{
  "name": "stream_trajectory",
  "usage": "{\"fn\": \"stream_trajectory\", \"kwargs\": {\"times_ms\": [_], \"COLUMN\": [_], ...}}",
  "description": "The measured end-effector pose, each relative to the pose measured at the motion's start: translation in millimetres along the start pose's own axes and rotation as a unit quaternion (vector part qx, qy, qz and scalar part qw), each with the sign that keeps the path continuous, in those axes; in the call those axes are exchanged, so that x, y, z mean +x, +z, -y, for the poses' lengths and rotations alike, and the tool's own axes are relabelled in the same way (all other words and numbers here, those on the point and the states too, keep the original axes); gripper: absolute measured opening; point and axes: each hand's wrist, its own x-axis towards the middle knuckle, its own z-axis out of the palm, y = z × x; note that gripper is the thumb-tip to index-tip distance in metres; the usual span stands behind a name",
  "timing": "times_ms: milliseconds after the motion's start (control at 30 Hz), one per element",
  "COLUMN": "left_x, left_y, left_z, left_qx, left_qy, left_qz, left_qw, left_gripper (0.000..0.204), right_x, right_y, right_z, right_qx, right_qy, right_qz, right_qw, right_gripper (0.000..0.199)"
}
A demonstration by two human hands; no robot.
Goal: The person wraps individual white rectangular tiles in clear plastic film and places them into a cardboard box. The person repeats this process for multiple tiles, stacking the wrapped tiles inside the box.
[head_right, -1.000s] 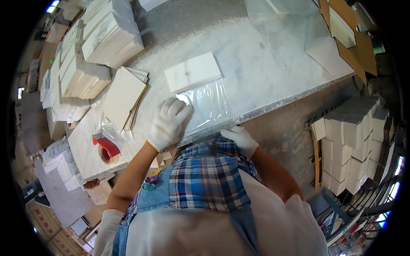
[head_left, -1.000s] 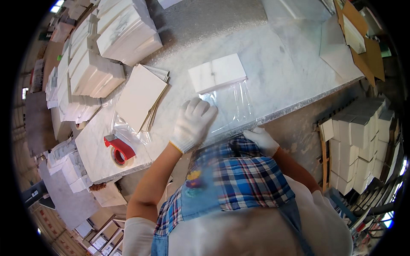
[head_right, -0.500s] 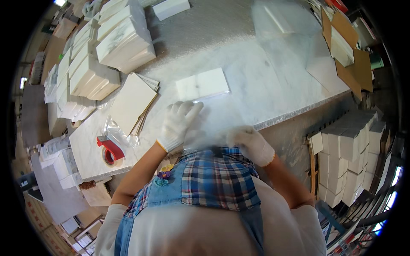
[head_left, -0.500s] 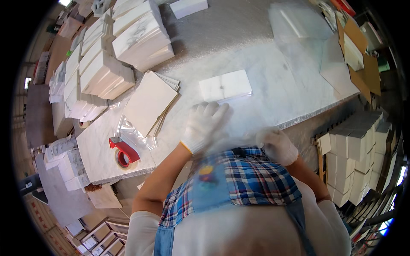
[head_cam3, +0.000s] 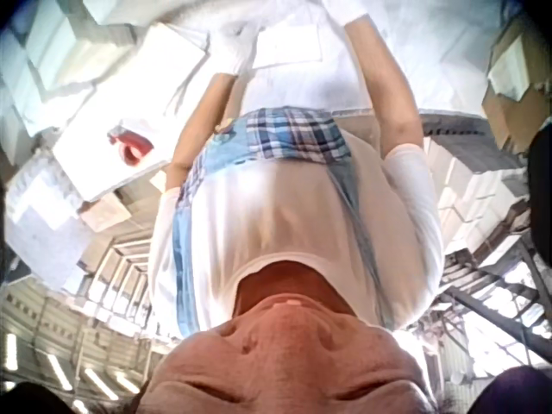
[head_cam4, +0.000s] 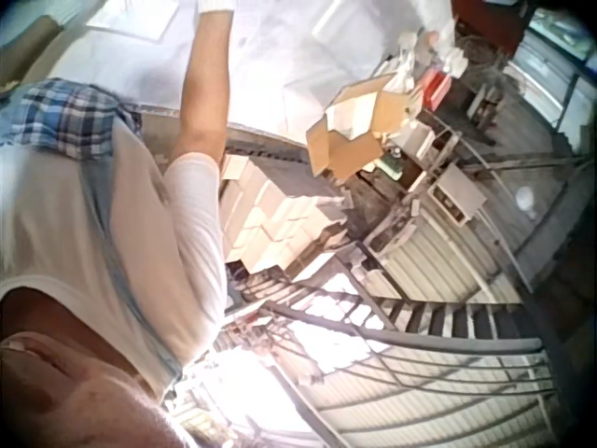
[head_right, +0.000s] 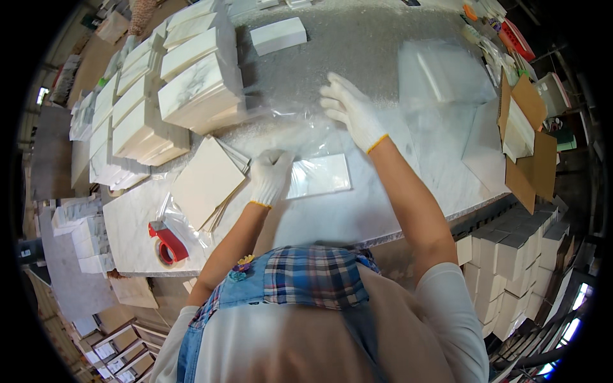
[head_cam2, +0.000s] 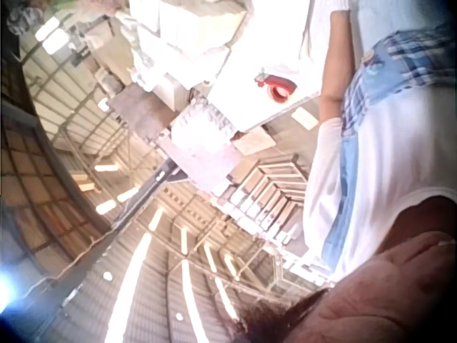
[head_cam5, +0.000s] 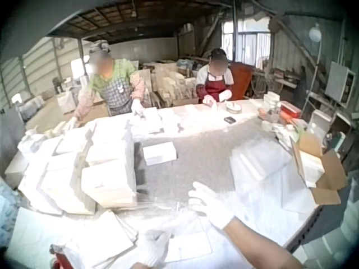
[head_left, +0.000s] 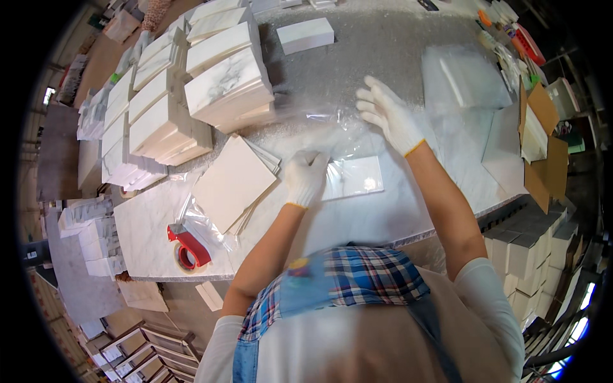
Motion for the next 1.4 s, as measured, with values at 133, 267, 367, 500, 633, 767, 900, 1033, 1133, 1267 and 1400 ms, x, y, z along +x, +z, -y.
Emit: {"fn": "stream_trajectory", "kwargs": {"times_ms": [133,267,367,500,633,767,900,1033,1133,1267,1400], "left_x": [3,9,17,22,25,36,49,113,219,338,394], "left_y": [0,2,-4,-9,-4,-5,-7,6,23,24,21], "left_z": [4,6,1,-6,5,8,-18,-103,-148,-156,-142], "left_qx": [0.038,0.067,0.060,0.051,0.093,0.221,0.375,0.420,0.498,0.584,0.629], "left_qy": [0.003,0.043,0.008,-0.041,-0.022,0.023,0.143,0.296,0.265,0.126,0.135], "left_qz": [-0.010,-0.032,-0.003,0.014,-0.010,-0.019,-0.075,-0.141,-0.174,-0.021,0.120], "left_qw": [0.999,0.996,0.998,0.998,0.995,0.975,0.913,0.846,0.807,0.801,0.756], "left_gripper": [0.031,0.030,0.031,0.032,0.028,0.027,0.023,0.033,0.051,0.075,0.098], "right_x": [-4,-38,-35,3,13,21,26,23,29,24,26], "right_y": [-41,-12,3,-11,-23,-29,-35,-26,-30,-20,-25], "right_z": [-30,-33,-24,-39,-67,-84,-99,-77,-82,-69,-73], "right_qx": [-0.238,-0.433,-0.351,-0.249,-0.457,-0.588,-0.588,-0.715,-0.625,-0.647,-0.634], "right_qy": [0.095,0.033,0.053,0.094,-0.101,-0.165,-0.176,-0.277,-0.355,-0.320,-0.362], "right_qz": [-0.064,-0.004,0.058,0.063,0.041,0.056,0.093,0.056,0.038,0.052,0.015], "right_qw": [0.965,0.901,0.933,0.962,0.883,0.790,0.784,0.640,0.694,0.690,0.684], "right_gripper": [0.066,0.073,0.074,0.070,0.063,0.051,0.042,0.033,0.033,0.021,0.013]}}
